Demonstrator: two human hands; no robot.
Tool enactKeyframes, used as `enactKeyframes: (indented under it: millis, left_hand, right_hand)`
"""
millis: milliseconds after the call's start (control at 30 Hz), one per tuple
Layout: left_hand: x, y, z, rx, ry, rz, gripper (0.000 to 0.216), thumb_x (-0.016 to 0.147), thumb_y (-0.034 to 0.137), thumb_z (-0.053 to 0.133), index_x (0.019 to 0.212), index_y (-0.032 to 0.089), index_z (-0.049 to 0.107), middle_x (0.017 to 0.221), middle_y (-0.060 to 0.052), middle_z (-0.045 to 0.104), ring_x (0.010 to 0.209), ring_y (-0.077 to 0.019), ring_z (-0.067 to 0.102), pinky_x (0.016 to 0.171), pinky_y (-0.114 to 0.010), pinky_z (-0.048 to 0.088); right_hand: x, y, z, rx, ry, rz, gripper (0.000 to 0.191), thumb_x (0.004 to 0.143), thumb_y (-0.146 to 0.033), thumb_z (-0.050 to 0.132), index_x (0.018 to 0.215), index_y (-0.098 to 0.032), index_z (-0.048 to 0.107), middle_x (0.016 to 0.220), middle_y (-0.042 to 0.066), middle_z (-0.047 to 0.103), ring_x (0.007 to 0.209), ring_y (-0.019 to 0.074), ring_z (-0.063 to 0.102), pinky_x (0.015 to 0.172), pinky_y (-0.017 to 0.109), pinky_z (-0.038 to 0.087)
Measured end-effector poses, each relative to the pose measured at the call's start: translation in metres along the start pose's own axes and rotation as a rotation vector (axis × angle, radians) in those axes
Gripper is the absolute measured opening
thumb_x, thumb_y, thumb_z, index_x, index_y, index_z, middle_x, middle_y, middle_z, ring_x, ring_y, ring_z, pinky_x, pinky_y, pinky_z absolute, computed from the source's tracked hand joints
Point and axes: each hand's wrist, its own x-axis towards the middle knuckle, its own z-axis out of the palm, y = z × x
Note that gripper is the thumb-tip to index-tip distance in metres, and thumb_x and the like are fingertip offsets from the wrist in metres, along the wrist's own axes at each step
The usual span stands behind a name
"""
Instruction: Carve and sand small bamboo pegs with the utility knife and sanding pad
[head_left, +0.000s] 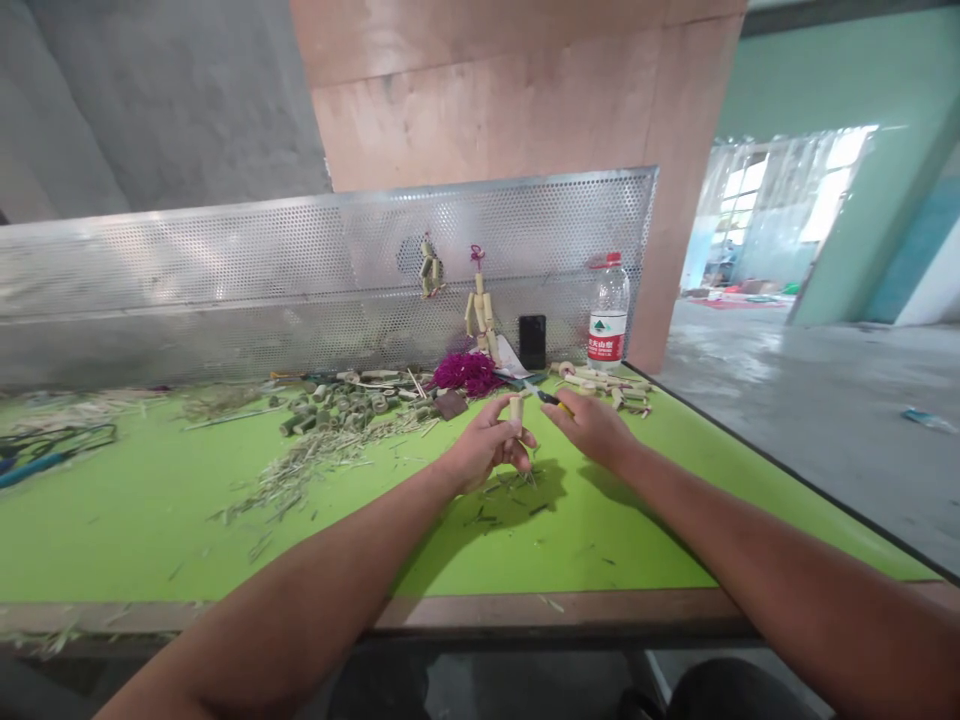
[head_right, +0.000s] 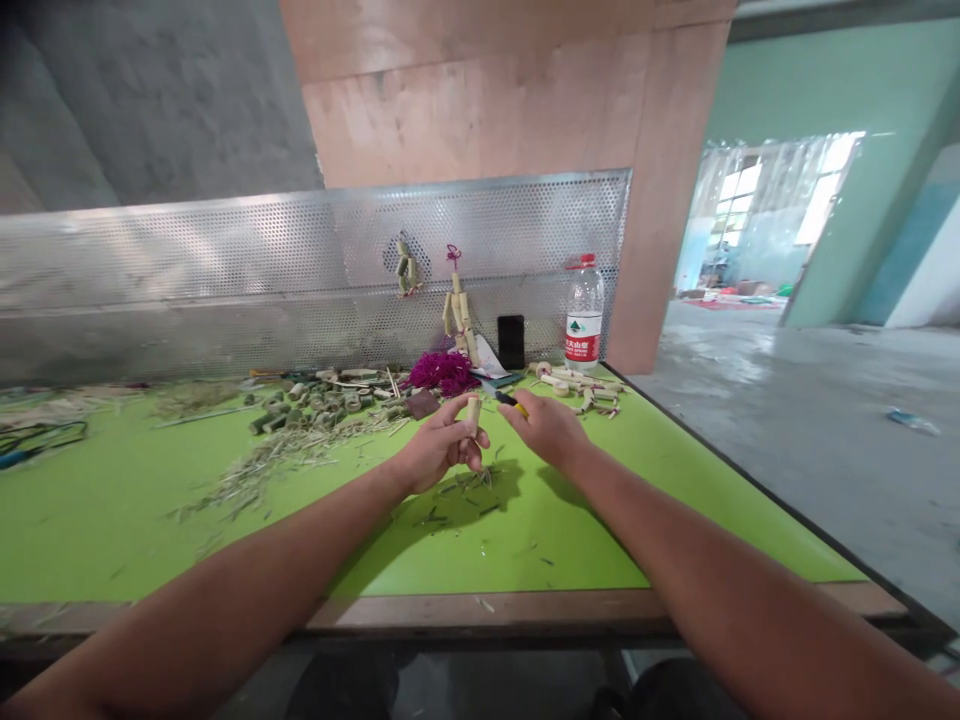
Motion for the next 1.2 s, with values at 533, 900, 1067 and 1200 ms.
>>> enactKeyframes:
  millis: [533, 900, 1067, 1200]
  left_hand:
    - [0.006, -0.006, -0.01, 0.182, -0.009, 0.066, 0.078, 0.079, 0.042, 0.071, 0.137, 0.016, 0.027, 0.071, 0.002, 0.061, 0.055, -0.0121, 0.06, 0.058, -0.026, 0.048]
    - [0.003, 0.004, 0.0, 0.315, -0.007, 0.109, 0.05, 0.087, 0.038, 0.06, 0.126, 0.017, 0.036, 0.065, 0.006, 0.052, 0.05, -0.0066, 0.047, 0.048, -0.018, 0.031]
    - [0.004, 0.007, 0.003, 0.292, -0.019, 0.077, 0.042, 0.088, 0.033, 0.058, 0.121, 0.015, 0.039, 0.064, 0.006, 0.052, 0.048, -0.0067, 0.046, 0.046, -0.018, 0.032]
    - [0.001, 0.009, 0.003, 0.181, -0.031, 0.05, 0.045, 0.088, 0.032, 0.059, 0.124, 0.016, 0.037, 0.067, 0.005, 0.053, 0.049, -0.0063, 0.048, 0.047, -0.018, 0.036]
  right_hand:
    - [-0.013, -0.02, 0.004, 0.07, -0.127, -0.239, 0.043, 0.098, -0.052, 0.035, 0.094, -0.018, 0.061, 0.071, 0.003, 0.063, 0.062, 0.0158, 0.053, 0.056, 0.025, 0.026]
    - [-0.011, -0.017, 0.001, -0.174, -0.049, -0.187, 0.043, 0.098, -0.053, 0.032, 0.099, -0.019, 0.059, 0.076, 0.006, 0.068, 0.066, 0.0202, 0.06, 0.055, 0.028, 0.021]
    - [-0.01, -0.019, 0.001, -0.234, -0.027, -0.11, 0.044, 0.098, -0.053, 0.031, 0.101, -0.02, 0.059, 0.079, 0.007, 0.069, 0.068, 0.0209, 0.061, 0.055, 0.028, 0.022]
    - [-0.004, -0.018, 0.001, -0.192, -0.027, -0.035, 0.049, 0.097, -0.056, 0.029, 0.106, -0.018, 0.06, 0.083, 0.009, 0.07, 0.072, 0.0227, 0.062, 0.058, 0.028, 0.027]
